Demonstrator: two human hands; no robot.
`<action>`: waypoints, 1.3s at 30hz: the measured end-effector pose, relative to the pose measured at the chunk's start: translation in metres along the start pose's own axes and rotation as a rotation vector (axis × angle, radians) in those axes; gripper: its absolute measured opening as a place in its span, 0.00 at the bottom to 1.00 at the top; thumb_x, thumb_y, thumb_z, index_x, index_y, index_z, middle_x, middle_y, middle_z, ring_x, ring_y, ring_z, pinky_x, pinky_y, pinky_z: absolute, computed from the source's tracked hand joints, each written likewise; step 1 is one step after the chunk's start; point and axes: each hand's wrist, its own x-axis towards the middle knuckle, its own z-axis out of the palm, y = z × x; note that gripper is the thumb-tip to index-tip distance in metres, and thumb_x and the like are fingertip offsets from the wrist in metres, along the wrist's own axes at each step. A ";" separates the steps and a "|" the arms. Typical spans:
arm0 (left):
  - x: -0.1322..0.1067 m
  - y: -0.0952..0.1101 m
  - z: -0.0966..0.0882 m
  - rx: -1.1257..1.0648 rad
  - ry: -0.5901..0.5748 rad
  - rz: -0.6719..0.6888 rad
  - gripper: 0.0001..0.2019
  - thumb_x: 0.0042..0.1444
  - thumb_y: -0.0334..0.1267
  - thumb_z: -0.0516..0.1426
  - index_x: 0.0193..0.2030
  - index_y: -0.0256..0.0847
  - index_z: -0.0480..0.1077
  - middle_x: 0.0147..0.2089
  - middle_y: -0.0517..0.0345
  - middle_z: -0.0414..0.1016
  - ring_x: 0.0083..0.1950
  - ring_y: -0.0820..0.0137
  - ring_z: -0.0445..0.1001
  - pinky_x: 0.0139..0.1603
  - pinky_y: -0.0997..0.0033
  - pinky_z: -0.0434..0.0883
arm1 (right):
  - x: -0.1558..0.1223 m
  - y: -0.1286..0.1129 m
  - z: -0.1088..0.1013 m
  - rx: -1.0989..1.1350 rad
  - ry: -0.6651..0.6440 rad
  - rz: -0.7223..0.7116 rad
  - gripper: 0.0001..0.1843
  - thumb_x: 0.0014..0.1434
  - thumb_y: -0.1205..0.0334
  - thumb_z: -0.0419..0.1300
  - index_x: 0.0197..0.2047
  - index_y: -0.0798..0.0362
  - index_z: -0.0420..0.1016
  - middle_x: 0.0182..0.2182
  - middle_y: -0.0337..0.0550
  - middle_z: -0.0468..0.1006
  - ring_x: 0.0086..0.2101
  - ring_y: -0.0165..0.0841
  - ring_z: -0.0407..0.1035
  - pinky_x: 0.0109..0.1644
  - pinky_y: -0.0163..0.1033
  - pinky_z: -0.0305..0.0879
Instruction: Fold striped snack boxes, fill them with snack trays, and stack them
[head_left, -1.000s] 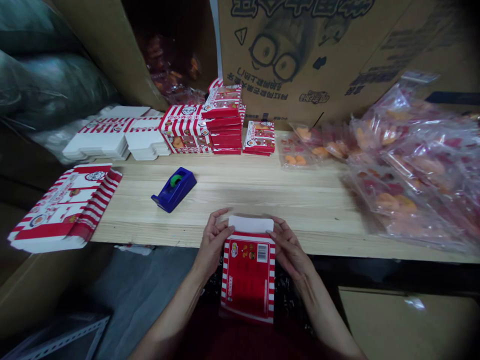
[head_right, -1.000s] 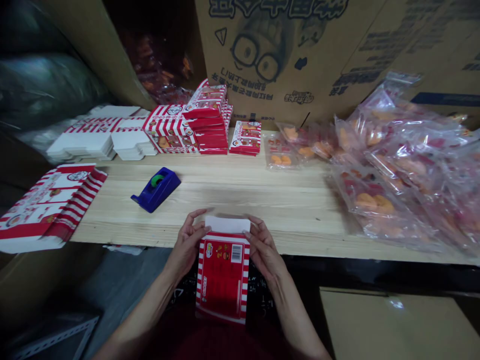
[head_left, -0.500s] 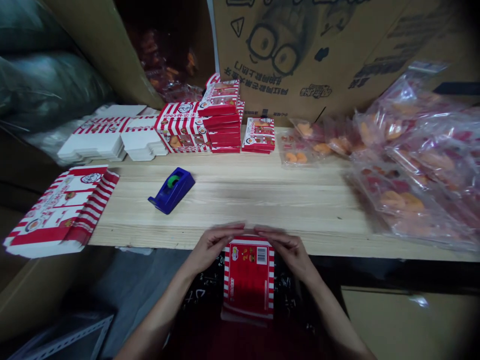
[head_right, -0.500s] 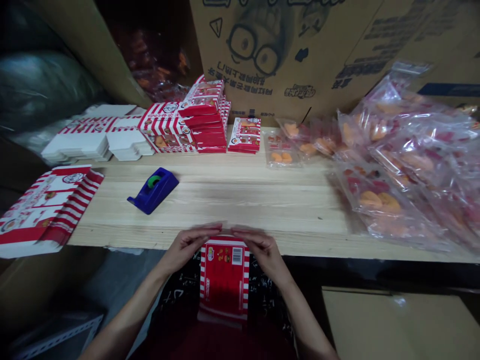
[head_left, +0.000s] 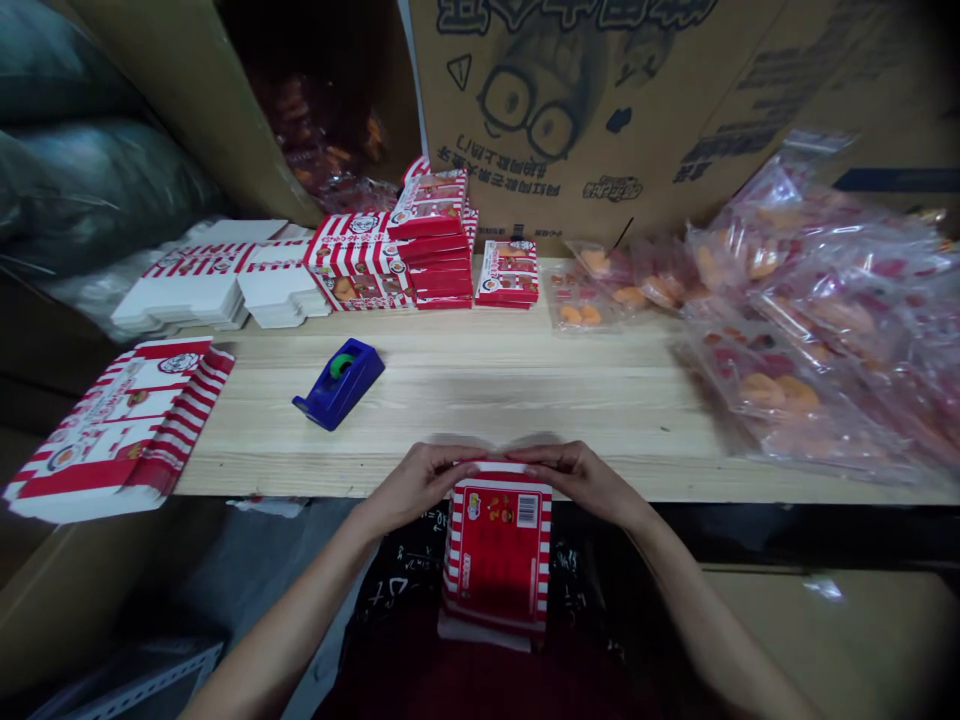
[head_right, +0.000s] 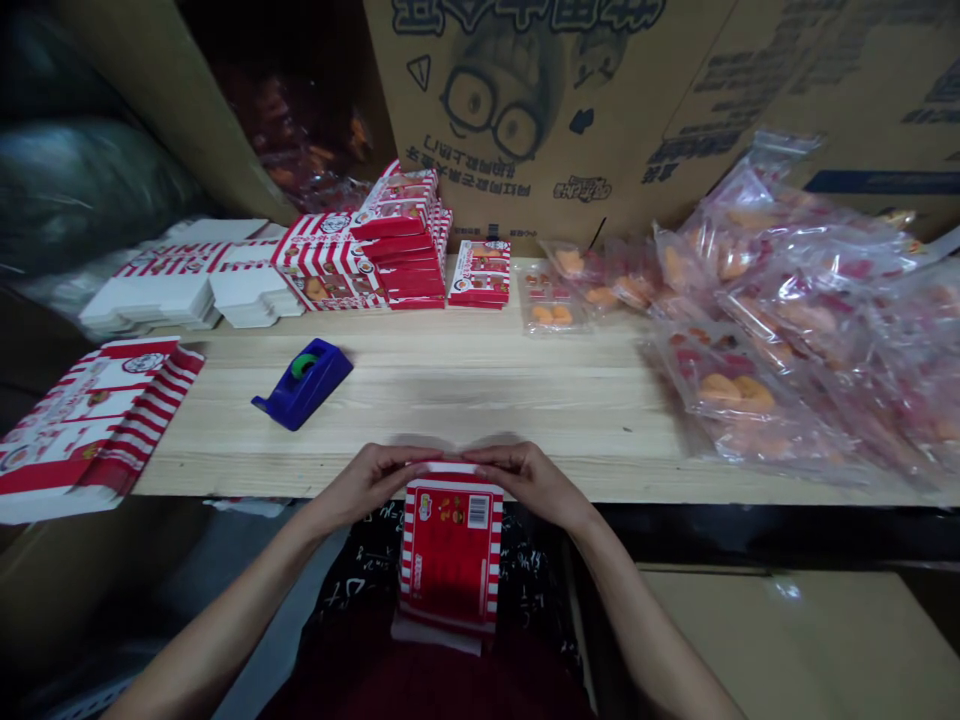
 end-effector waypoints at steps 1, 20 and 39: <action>0.002 0.000 0.000 0.012 0.019 0.012 0.15 0.67 0.41 0.59 0.58 0.52 0.79 0.55 0.52 0.84 0.54 0.57 0.82 0.58 0.51 0.77 | 0.002 0.001 -0.001 0.004 0.007 0.004 0.16 0.64 0.50 0.66 0.54 0.38 0.83 0.48 0.39 0.87 0.47 0.40 0.81 0.57 0.54 0.74; -0.033 0.014 0.019 0.115 0.028 0.097 0.22 0.69 0.33 0.55 0.66 0.56 0.71 0.67 0.55 0.74 0.71 0.57 0.69 0.74 0.45 0.63 | -0.038 0.014 0.029 -0.129 0.228 -0.125 0.14 0.70 0.52 0.60 0.56 0.34 0.81 0.59 0.39 0.81 0.64 0.44 0.69 0.72 0.63 0.57; -0.052 -0.003 -0.126 0.426 0.915 -0.173 0.20 0.62 0.46 0.61 0.58 0.42 0.72 0.74 0.43 0.62 0.76 0.54 0.56 0.74 0.49 0.57 | -0.033 0.004 0.035 -0.183 0.416 -0.172 0.13 0.62 0.45 0.66 0.46 0.36 0.88 0.48 0.46 0.87 0.50 0.50 0.80 0.56 0.58 0.78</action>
